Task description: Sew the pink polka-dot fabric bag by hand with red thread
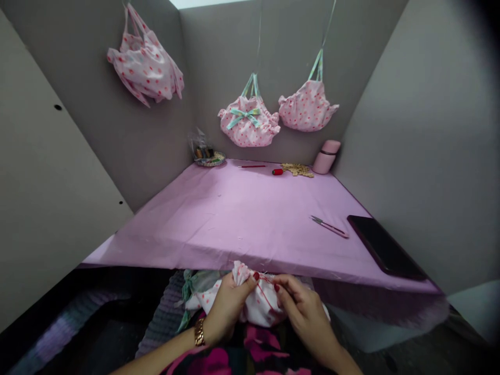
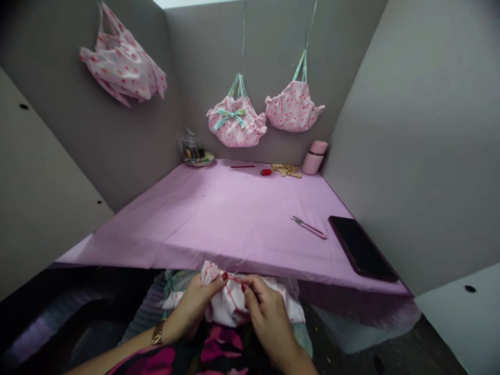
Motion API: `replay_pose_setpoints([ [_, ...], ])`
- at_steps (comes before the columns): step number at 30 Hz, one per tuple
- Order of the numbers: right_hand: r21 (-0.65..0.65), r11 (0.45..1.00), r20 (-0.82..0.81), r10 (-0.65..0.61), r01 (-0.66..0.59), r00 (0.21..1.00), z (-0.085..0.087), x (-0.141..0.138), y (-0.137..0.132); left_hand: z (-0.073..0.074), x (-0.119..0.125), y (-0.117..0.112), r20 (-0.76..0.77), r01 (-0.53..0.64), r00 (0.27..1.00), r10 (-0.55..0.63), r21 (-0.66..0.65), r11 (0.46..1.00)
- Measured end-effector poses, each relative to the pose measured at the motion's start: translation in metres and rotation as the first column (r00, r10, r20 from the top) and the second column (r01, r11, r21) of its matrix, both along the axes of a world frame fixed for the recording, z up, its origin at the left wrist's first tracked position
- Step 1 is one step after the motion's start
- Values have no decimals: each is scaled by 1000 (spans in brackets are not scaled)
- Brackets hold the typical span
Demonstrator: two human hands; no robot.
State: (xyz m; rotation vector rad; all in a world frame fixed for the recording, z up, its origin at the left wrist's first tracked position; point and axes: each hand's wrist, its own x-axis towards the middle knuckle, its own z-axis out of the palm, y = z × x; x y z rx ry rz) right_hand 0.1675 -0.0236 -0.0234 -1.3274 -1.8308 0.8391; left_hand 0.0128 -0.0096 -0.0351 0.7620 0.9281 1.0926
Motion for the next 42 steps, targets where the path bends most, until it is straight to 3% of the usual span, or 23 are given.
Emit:
replay_pose_setpoints([
  [6,41,995,30,86,-87,996,-1,-4,0,2,-1,-1,-13,13,1000,-13,-33,999],
  [12,41,999,77,24,-27,997,-5,-7,3,2,0,-1,26,33,999,-31,-53,998],
  [20,51,997,78,59,-63,995,-5,-8,1,3,0,-4,137,51,990,-39,-86,995],
  [42,31,997,70,72,-74,995,-5,-10,-1,5,1,-5,151,67,987,-49,-116,991],
])
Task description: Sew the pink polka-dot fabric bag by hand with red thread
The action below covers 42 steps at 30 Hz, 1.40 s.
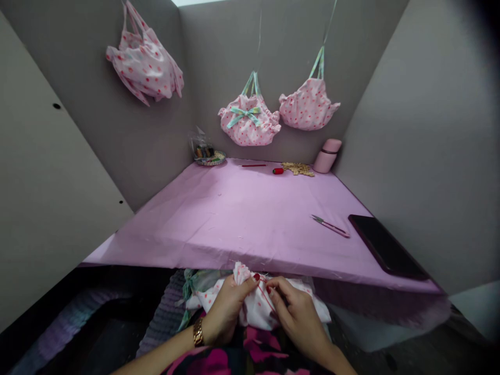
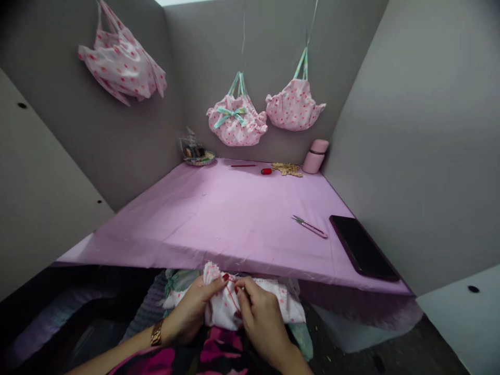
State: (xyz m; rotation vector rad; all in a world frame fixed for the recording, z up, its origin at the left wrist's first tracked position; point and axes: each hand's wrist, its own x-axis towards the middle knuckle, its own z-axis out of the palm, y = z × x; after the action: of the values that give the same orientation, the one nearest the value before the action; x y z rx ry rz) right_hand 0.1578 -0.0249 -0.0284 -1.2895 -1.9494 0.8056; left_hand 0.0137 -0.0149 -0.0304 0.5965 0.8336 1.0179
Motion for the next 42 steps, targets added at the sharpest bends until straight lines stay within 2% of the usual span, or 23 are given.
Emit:
replay_pose_setpoints([
  [19,5,998,-17,-63,63,998,-2,0,1,-1,-1,0,-7,1,1000,-1,-10,1000],
  [34,9,1000,-74,-27,28,997,-2,-3,1,-2,-1,0,-62,12,998,-12,-5,1000],
  [42,-3,978,-184,-204,207,961,-4,1,3,-6,-1,-1,-47,28,999,-27,39,999],
])
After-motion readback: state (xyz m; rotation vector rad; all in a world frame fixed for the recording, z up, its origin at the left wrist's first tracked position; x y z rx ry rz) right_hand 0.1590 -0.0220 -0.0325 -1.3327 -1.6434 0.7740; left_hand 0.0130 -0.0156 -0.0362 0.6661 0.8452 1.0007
